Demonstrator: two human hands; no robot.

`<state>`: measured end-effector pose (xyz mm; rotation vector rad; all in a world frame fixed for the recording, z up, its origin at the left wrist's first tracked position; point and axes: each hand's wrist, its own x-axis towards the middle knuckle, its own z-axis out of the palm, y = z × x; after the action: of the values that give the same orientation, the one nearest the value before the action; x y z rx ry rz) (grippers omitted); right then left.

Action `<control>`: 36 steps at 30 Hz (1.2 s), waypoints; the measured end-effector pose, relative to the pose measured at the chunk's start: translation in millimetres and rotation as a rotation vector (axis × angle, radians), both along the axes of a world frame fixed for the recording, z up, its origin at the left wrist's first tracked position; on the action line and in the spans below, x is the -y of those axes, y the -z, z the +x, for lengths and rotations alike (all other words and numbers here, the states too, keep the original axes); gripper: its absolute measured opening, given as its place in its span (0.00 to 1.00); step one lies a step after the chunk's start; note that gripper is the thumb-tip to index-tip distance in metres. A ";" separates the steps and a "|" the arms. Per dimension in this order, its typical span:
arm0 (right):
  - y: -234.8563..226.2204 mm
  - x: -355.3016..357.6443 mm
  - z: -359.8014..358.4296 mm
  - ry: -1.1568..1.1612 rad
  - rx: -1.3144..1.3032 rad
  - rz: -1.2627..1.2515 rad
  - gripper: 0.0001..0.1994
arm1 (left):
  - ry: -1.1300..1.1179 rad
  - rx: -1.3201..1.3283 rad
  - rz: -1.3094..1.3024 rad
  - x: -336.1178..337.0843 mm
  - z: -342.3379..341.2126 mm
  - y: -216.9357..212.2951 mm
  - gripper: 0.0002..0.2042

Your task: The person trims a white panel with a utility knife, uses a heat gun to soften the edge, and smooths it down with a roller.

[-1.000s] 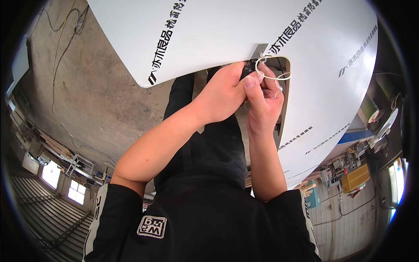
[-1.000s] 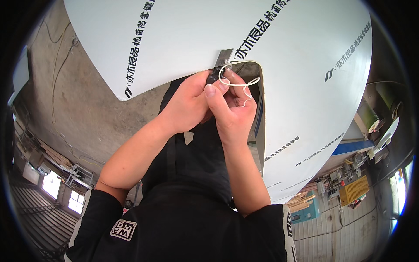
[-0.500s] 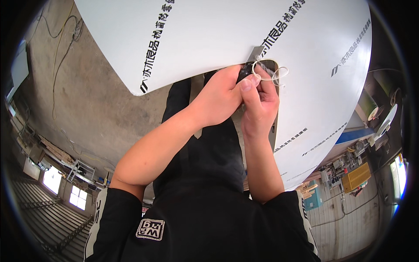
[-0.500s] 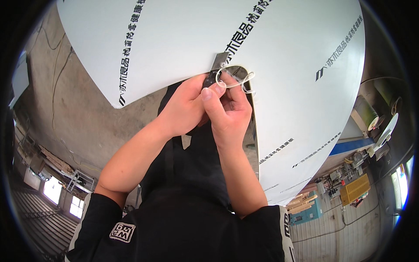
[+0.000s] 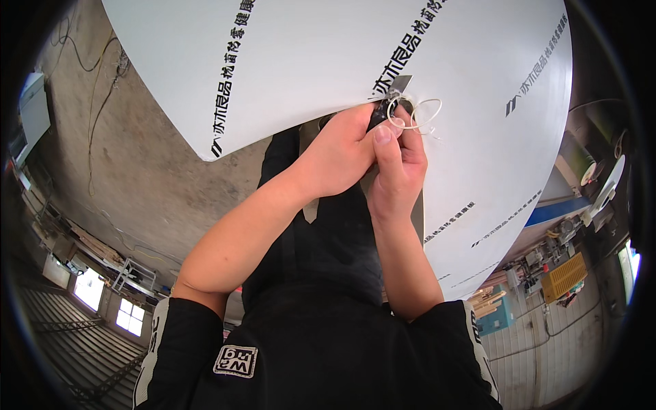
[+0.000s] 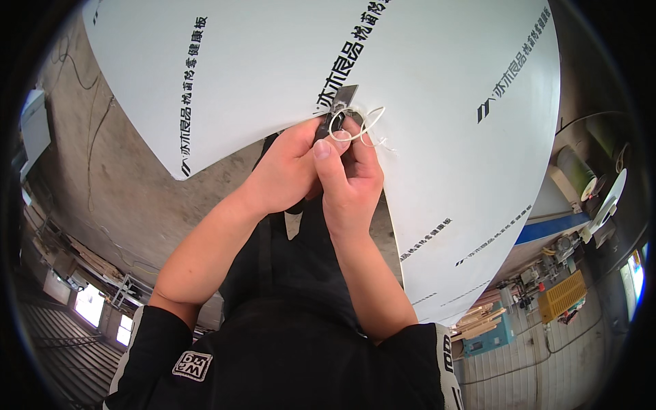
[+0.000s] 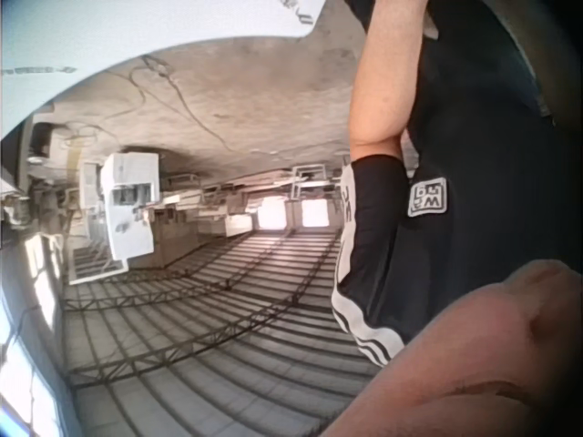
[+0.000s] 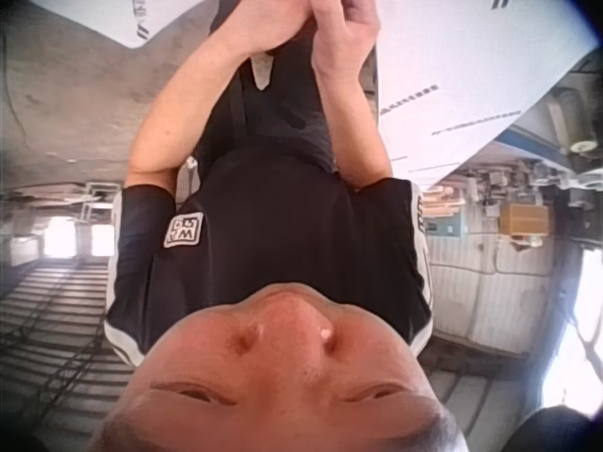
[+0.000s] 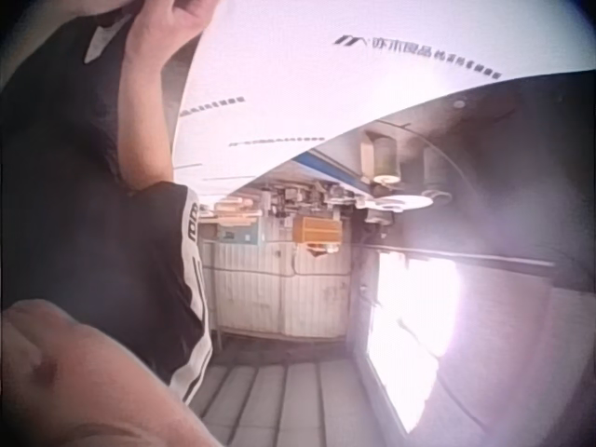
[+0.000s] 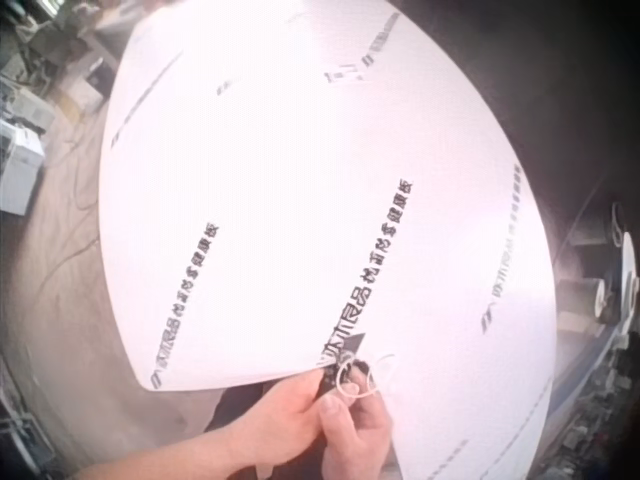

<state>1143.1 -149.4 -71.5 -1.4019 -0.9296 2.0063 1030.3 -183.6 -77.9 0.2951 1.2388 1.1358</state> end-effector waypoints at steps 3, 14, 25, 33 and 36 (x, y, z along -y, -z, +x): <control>-0.5 -0.8 1.4 -0.003 -0.002 0.015 0.17 | 0.062 -0.026 -0.032 -5.7 -4.7 -4.5 0.12; -4.8 -3.3 -1.3 0.009 -0.059 -0.232 0.18 | 0.130 0.015 -0.210 3.9 -16.7 -12.7 0.14; -11.9 -0.9 -33.1 0.455 -0.034 -0.379 0.12 | 0.216 -0.283 -0.145 -1.8 -7.7 -20.0 0.13; -16.7 -0.1 -46.0 0.592 0.027 -0.383 0.09 | 0.329 -0.236 -0.154 -8.5 -21.8 -22.4 0.12; -18.6 -1.3 -47.7 0.607 0.034 -0.380 0.09 | 0.335 -0.223 -0.186 -11.1 -20.5 -26.2 0.11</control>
<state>1095.4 -148.1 -52.9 -1.6671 -0.0882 1.7304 1009.8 -172.5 -51.6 0.4783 1.4183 0.7080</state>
